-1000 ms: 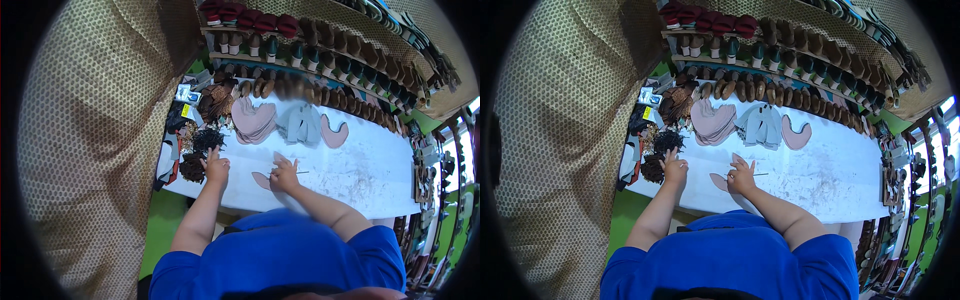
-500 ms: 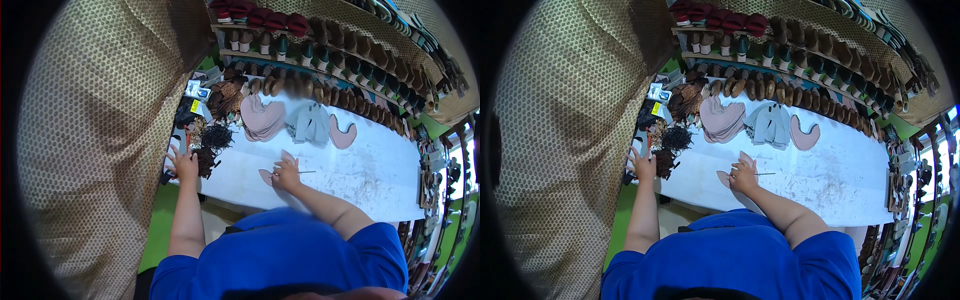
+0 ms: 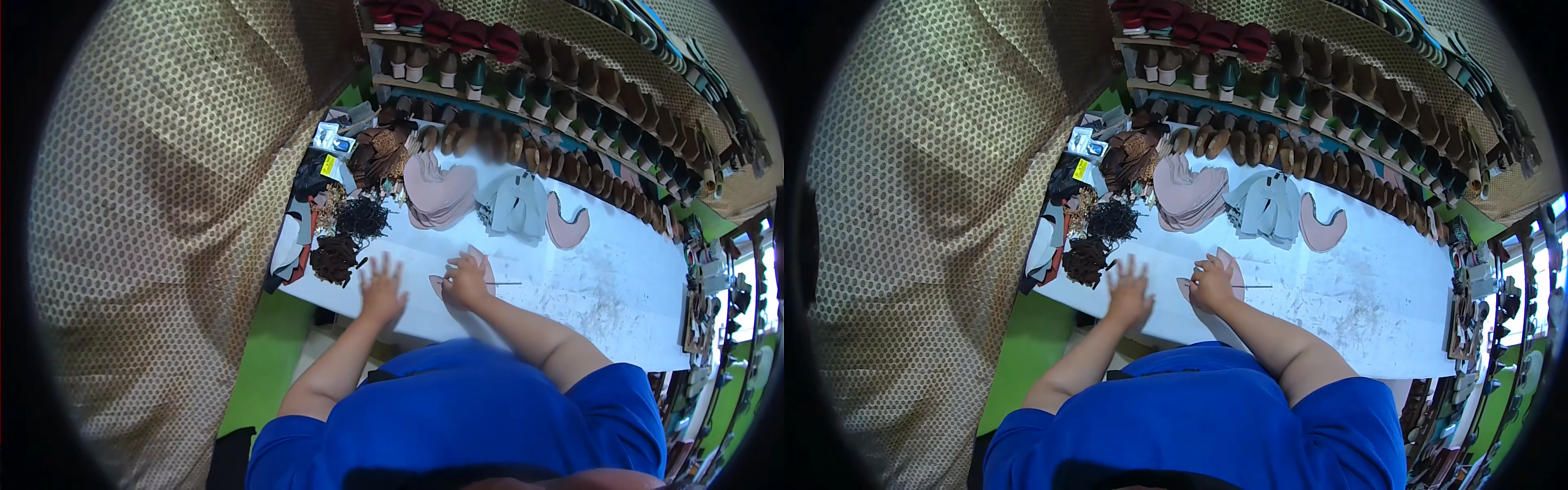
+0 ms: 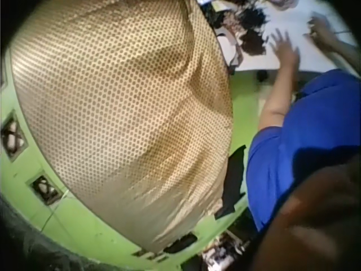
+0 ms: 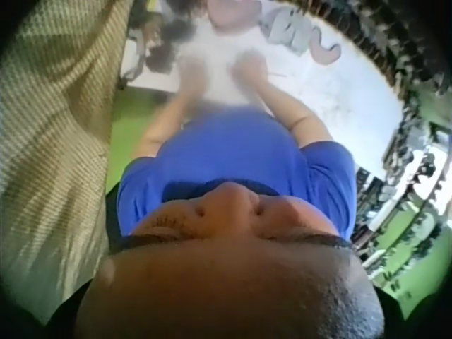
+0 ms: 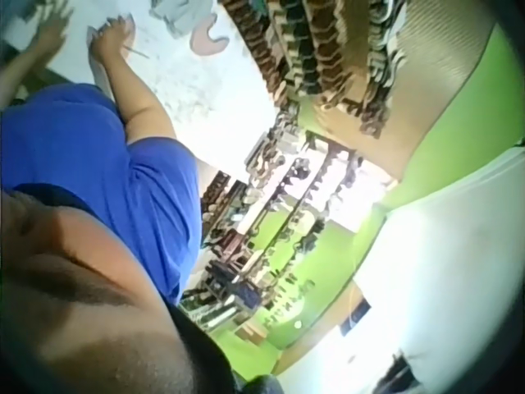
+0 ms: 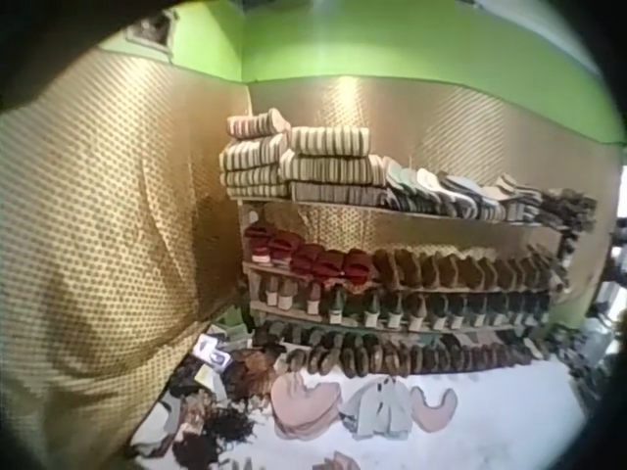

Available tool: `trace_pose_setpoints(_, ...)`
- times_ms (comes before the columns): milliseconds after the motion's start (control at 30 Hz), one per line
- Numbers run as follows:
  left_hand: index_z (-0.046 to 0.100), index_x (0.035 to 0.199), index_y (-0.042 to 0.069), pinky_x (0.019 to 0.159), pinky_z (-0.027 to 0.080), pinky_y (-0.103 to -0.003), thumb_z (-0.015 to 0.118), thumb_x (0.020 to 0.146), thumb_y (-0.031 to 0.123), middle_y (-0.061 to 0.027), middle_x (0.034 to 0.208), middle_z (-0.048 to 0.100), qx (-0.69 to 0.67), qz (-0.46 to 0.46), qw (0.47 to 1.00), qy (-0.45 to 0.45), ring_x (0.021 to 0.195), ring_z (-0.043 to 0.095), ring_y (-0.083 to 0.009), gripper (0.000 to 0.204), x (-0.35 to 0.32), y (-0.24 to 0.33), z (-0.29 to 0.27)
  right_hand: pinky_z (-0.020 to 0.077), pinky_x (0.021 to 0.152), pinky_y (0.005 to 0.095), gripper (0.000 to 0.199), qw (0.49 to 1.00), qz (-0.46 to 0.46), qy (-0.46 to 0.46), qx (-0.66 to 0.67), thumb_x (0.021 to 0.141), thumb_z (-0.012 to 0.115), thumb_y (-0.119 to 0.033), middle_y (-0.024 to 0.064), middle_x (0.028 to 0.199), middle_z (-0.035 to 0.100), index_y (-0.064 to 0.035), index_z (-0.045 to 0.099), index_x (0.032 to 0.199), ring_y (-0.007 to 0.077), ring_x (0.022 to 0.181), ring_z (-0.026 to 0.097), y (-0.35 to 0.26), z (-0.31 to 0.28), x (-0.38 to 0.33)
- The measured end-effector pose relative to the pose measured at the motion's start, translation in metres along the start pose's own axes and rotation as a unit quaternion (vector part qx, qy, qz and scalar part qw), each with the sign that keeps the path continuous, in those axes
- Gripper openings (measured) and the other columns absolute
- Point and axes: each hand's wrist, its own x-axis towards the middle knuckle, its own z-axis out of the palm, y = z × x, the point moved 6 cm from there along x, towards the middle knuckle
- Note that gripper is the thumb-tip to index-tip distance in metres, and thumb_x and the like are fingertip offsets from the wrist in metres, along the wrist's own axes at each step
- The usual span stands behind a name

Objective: The person measures along the curved edges of shoe upper pieces using a flexible chain, smooths them down by hand, and arranges them on the work surface.

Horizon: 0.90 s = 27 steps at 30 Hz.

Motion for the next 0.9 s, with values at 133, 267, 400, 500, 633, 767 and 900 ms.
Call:
trace_pose_setpoints(133, 0.031, 0.160, 0.010, 0.122, 0.010, -0.065, 0.068, 0.090, 0.041, -0.0229, 0.169, 0.012, -0.079, 0.122, 0.989, -0.004, 0.155, 0.008, -0.0476, 0.085, -0.004, 0.038, 0.049, 0.0105, 0.114, 0.0775, 0.014, 1.000, -0.021, 0.004, -0.013, 0.084, 0.069, -0.025, 0.0019, 0.131, 0.065, -0.0156, 0.079, 0.085, 0.0300, 0.142, 0.043, -0.008, 0.005, 0.009)
trace_pose_setpoints(267, 0.031, 0.160, 0.008, 0.123, 0.012, -0.060, 0.060, 0.093, 0.045, -0.0174, 0.171, 0.013, -0.051, 0.139, 0.989, 0.001, 0.157, 0.013, -0.0377, 0.082, -0.004, 0.035, 0.062, 0.0128, 0.115, 0.0766, 0.013, 0.999, -0.037, -0.004, -0.020, 0.084, 0.070, -0.025, 0.0029, 0.130, 0.065, -0.0155, 0.079, 0.085, 0.0301, 0.141, 0.043, -0.014, 0.008, 0.017)
trace_pose_setpoints(400, 0.030, 0.160, 0.009, 0.123, 0.012, -0.060, 0.059, 0.094, 0.047, -0.0151, 0.171, 0.015, -0.044, 0.140, 0.989, 0.001, 0.157, 0.014, -0.0362, 0.081, -0.004, 0.037, 0.057, 0.0149, 0.115, 0.0757, 0.013, 0.998, -0.058, -0.003, -0.028, 0.083, 0.070, -0.025, 0.0038, 0.130, 0.066, -0.0152, 0.079, 0.086, 0.0303, 0.142, 0.043, -0.019, 0.007, 0.020)
trace_pose_setpoints(500, 0.026, 0.162, 0.012, 0.126, 0.008, -0.056, 0.058, 0.095, 0.048, -0.0106, 0.172, 0.013, -0.027, 0.122, 0.991, -0.038, 0.159, 0.009, -0.0315, 0.082, -0.003, 0.038, 0.054, 0.0148, 0.115, 0.0759, 0.014, 0.997, -0.064, -0.010, -0.041, 0.083, 0.070, -0.025, 0.0037, 0.130, 0.065, -0.0148, 0.079, 0.088, 0.0305, 0.142, 0.043, -0.019, 0.008, 0.023)
trace_pose_setpoints(633, 0.026, 0.162, 0.015, 0.126, 0.008, -0.056, 0.058, 0.094, 0.049, -0.0105, 0.172, 0.013, -0.024, 0.117, 0.992, -0.042, 0.159, 0.010, -0.0314, 0.082, -0.003, 0.039, 0.052, 0.0147, 0.114, 0.0763, 0.015, 0.995, -0.085, -0.007, -0.053, 0.083, 0.069, -0.024, 0.0031, 0.131, 0.065, -0.0138, 0.079, 0.090, 0.0307, 0.142, 0.043, -0.022, 0.006, 0.024)
trace_pose_setpoints(767, 0.025, 0.163, 0.017, 0.125, 0.007, -0.057, 0.057, 0.095, 0.050, -0.0110, 0.172, 0.013, -0.028, 0.115, 0.992, -0.037, 0.159, 0.009, -0.0315, 0.082, -0.003, 0.039, 0.051, 0.0147, 0.114, 0.0774, 0.018, 0.990, -0.110, -0.018, -0.087, 0.084, 0.069, -0.022, 0.0047, 0.131, 0.064, -0.0108, 0.078, 0.094, 0.0308, 0.142, 0.043, -0.029, 0.007, 0.025)
trace_pose_setpoints(900, 0.027, 0.162, 0.020, 0.123, 0.010, -0.061, 0.059, 0.093, 0.050, -0.0151, 0.171, 0.014, -0.036, 0.125, 0.991, -0.020, 0.157, 0.013, -0.0373, 0.081, 0.001, 0.040, 0.048, 0.0161, 0.113, 0.0777, 0.033, 0.985, -0.135, 0.038, -0.098, 0.084, 0.069, -0.022, 0.0084, 0.127, 0.066, -0.0037, 0.074, 0.111, 0.0308, 0.139, 0.046, -0.029, 0.013, 0.025)
